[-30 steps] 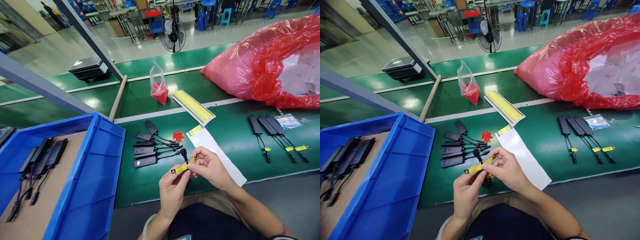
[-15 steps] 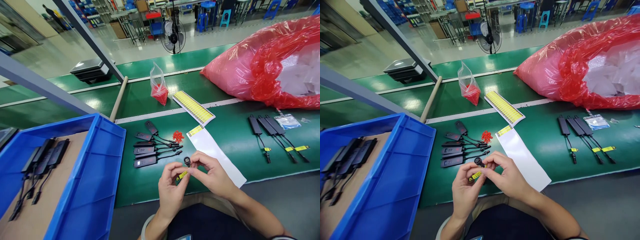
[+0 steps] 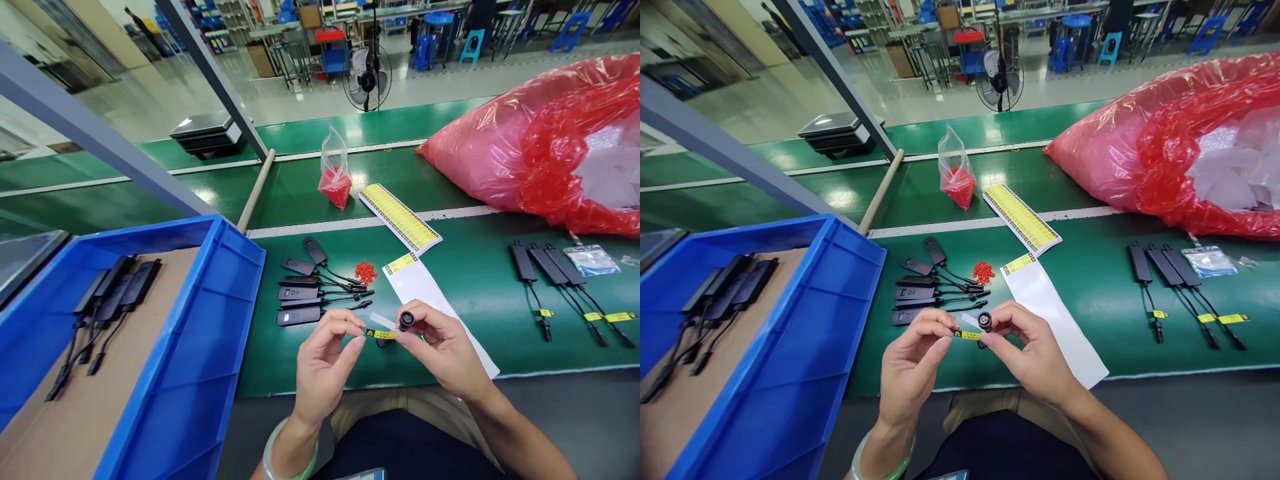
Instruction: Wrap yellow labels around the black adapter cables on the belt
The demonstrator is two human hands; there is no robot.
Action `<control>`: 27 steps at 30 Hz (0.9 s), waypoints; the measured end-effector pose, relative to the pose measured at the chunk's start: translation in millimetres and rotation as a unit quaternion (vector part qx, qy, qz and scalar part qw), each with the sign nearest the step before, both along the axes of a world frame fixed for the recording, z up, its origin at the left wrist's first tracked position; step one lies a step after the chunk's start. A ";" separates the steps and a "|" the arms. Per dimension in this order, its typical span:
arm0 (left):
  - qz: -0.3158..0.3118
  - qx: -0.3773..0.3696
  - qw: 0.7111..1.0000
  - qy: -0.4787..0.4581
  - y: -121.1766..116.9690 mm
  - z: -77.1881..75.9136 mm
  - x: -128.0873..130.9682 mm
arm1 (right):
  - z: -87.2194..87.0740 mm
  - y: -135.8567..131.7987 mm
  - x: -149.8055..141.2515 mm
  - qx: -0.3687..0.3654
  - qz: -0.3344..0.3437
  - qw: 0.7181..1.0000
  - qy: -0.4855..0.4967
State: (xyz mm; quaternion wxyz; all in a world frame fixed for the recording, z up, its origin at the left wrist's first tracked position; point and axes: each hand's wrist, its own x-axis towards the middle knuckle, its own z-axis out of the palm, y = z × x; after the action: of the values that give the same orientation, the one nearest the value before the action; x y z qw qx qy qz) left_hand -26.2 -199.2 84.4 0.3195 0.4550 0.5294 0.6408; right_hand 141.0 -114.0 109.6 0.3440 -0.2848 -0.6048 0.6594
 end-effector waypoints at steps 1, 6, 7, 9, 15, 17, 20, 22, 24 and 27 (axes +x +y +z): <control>-0.003 -0.005 1.000 0.002 0.7 1.7 -0.3 | -0.2 -0.4 0.3 -0.006 0.000 1.000 0.000; -0.024 -0.017 0.999 0.017 4.7 10.1 0.2 | -3.0 -1.9 1.3 -0.021 -0.004 1.000 0.006; -0.026 -0.016 0.999 0.023 5.2 11.5 0.2 | -3.5 -2.0 1.4 -0.022 -0.006 1.000 0.005; -0.024 -0.014 0.999 0.037 5.9 13.9 -0.3 | -4.5 -1.8 1.8 -0.021 -0.010 1.000 0.000; -0.027 -0.011 0.997 0.067 9.1 18.4 -2.0 | -4.4 -1.8 2.6 -0.013 -0.018 1.000 -0.008; -0.030 -0.014 0.997 0.065 11.0 19.3 -2.3 | -3.3 -2.3 2.9 -0.014 -0.020 1.000 -0.006; -0.044 -0.019 0.997 0.057 12.9 19.9 -2.0 | -2.3 -3.3 4.3 -0.021 -0.018 1.000 -0.004; -0.051 -0.021 0.997 0.052 13.2 19.7 -1.5 | -2.6 -3.8 5.8 -0.023 -0.018 1.000 -0.005; -0.054 -0.024 0.997 0.047 12.9 19.1 -0.8 | -3.7 -4.0 7.1 -0.021 -0.021 1.000 -0.008; -0.054 -0.026 0.997 0.038 12.5 18.0 0.5 | -5.4 -3.7 7.5 -0.017 -0.022 1.000 -0.008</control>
State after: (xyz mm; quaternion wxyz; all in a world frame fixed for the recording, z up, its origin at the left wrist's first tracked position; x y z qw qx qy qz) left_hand -25.8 -186.8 102.4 0.3447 0.4983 0.5329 0.5906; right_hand 148.5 -117.7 104.2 0.3481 -0.3092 -0.5900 0.6596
